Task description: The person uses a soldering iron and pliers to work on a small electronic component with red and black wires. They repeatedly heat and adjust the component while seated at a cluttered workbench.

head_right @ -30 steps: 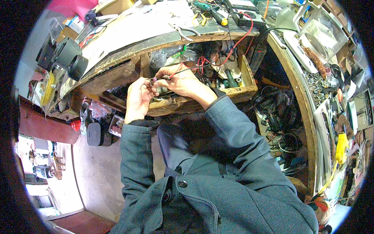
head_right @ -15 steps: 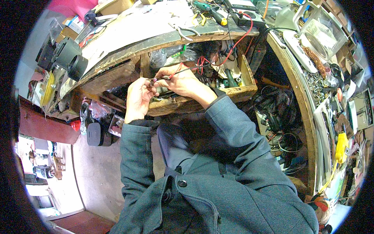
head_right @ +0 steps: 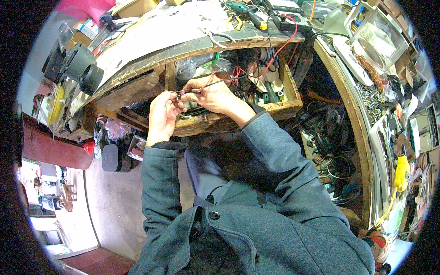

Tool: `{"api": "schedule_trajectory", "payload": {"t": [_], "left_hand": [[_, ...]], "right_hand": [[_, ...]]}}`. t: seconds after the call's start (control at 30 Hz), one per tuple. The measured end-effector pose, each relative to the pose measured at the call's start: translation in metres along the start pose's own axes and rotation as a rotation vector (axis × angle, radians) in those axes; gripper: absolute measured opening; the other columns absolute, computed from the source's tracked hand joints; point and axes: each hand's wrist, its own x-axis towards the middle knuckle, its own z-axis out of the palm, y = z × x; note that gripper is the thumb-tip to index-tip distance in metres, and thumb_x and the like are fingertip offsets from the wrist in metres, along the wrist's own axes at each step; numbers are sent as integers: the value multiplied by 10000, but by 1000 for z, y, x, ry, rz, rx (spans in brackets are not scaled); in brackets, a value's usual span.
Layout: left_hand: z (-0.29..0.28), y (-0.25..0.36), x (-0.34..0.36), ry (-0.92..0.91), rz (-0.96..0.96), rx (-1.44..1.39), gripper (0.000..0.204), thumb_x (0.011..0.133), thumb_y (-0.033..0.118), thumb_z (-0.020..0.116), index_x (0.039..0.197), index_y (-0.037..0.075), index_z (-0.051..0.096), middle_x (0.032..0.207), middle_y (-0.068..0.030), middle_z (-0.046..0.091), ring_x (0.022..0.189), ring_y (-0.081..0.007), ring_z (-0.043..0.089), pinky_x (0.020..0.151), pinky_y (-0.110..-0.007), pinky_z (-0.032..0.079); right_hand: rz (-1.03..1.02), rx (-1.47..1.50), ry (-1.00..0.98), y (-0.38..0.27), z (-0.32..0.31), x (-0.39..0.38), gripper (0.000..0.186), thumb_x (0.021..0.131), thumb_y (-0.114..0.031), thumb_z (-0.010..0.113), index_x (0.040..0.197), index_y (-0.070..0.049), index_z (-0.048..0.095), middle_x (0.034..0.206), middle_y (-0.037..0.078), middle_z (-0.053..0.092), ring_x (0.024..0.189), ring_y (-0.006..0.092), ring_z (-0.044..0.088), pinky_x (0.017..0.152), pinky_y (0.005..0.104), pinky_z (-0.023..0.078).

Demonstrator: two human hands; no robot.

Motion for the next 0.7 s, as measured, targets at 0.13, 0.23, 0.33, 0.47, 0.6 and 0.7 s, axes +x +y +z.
{"api": "schedule_trajectory", "payload": {"t": [0.13,0.23,0.33,0.47,0.6,0.7], "left_hand": [[1,1,-1,1,5,-1,149,959,164,591,888,36,615,801,-59,630,688,-177,648,647,-355,581],[2,1,-1,-4,14,0,136,958,150,592,923,24,627,840,-75,653,693,-175,648,650,-351,582],[-1,-1,-1,-13,26,-2,147,957,140,585,972,4,639,906,-108,687,698,-179,644,651,-350,579],[1,0,-1,-8,24,-1,119,950,136,611,935,20,629,843,-75,655,678,-172,647,643,-344,582],[4,0,-2,8,29,0,120,952,142,618,908,31,619,807,-55,631,663,-167,641,622,-339,575],[1,-1,-1,9,32,-14,128,957,146,612,898,33,614,799,-53,625,654,-166,634,603,-338,568]], "right_hand": [[2,29,0,0,1,1,228,862,-263,762,972,-67,731,793,98,704,735,213,671,654,345,503],[-17,33,12,3,1,1,224,857,-258,764,968,-66,731,783,93,699,728,210,667,651,345,502],[-15,32,11,3,2,1,223,851,-254,767,967,-67,730,779,91,695,721,209,662,646,346,499],[-27,-3,22,-1,0,1,226,846,-256,769,968,-70,729,785,90,693,721,208,657,643,346,494],[13,-49,-49,-5,-5,1,237,880,-175,777,1050,-26,710,925,76,746,848,137,686,768,300,539],[14,-11,-40,-2,-1,1,239,871,-215,775,1027,-43,716,877,82,726,807,163,677,728,315,524]]}}
